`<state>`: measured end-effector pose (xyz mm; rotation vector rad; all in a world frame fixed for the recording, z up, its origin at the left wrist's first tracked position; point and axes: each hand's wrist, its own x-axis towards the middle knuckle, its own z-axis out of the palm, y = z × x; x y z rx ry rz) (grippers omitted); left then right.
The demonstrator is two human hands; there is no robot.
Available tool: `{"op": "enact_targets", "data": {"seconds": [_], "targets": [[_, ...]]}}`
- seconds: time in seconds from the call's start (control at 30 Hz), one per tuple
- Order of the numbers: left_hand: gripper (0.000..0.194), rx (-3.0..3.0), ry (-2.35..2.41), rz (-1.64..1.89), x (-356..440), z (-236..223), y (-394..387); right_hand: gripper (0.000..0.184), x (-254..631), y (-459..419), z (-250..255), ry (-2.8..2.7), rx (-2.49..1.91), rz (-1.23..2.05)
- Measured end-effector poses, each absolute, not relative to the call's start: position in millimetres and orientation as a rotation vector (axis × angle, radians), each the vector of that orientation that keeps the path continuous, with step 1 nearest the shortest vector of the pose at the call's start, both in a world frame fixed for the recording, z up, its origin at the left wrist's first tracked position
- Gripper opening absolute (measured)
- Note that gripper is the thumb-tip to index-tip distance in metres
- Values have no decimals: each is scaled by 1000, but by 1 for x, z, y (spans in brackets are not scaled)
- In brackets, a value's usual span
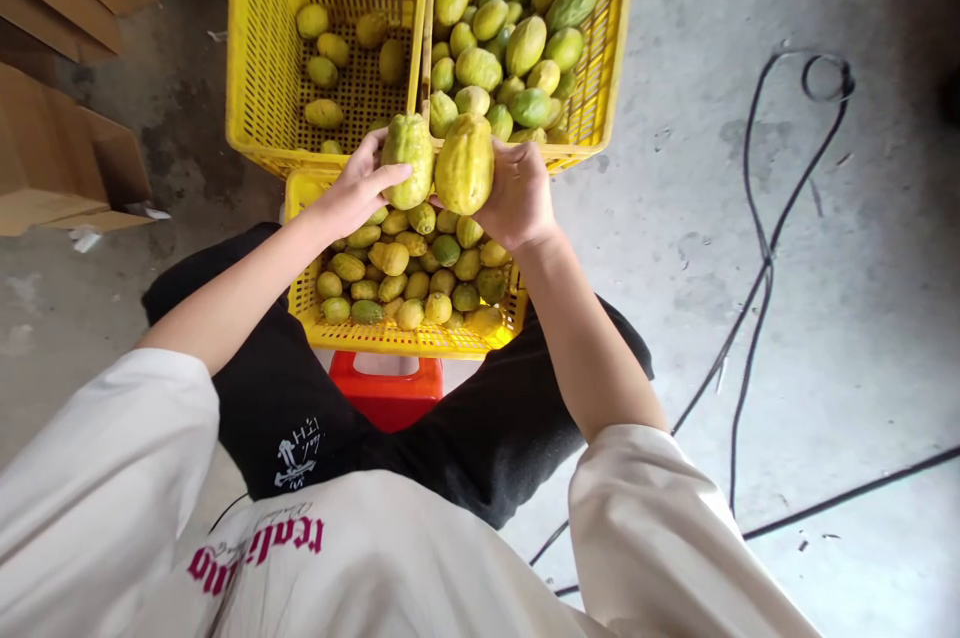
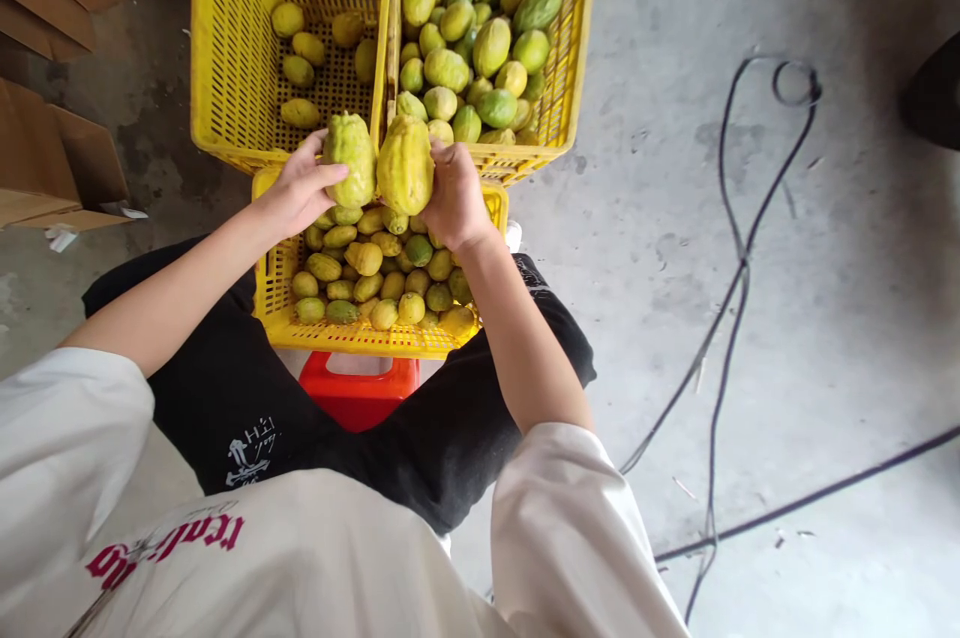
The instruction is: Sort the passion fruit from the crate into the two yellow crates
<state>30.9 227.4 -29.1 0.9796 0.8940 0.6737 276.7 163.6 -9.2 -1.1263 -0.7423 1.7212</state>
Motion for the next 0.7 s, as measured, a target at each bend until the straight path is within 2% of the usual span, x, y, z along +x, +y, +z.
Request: {"op": "enact_targets", "data": {"seconds": [0.13, 0.3, 0.5, 0.63, 0.7], "targets": [[71, 1005, 944, 672, 28, -21, 230, 83, 280, 164, -7, -845, -1164, 1715], [63, 998, 980, 669, 31, -19, 227, 99, 269, 159, -1, -782, -1057, 1740], [70, 903, 946, 632, 41, -14, 211, 88, 257, 155, 1, -621, -993, 1748], [58, 868, 923, 606, 44, -10, 207, 85, 261, 149, 6, -588, -1001, 1715], [59, 855, 936, 613, 44, -10, 209, 87, 264, 148, 7, -544, -1004, 1712]]}}
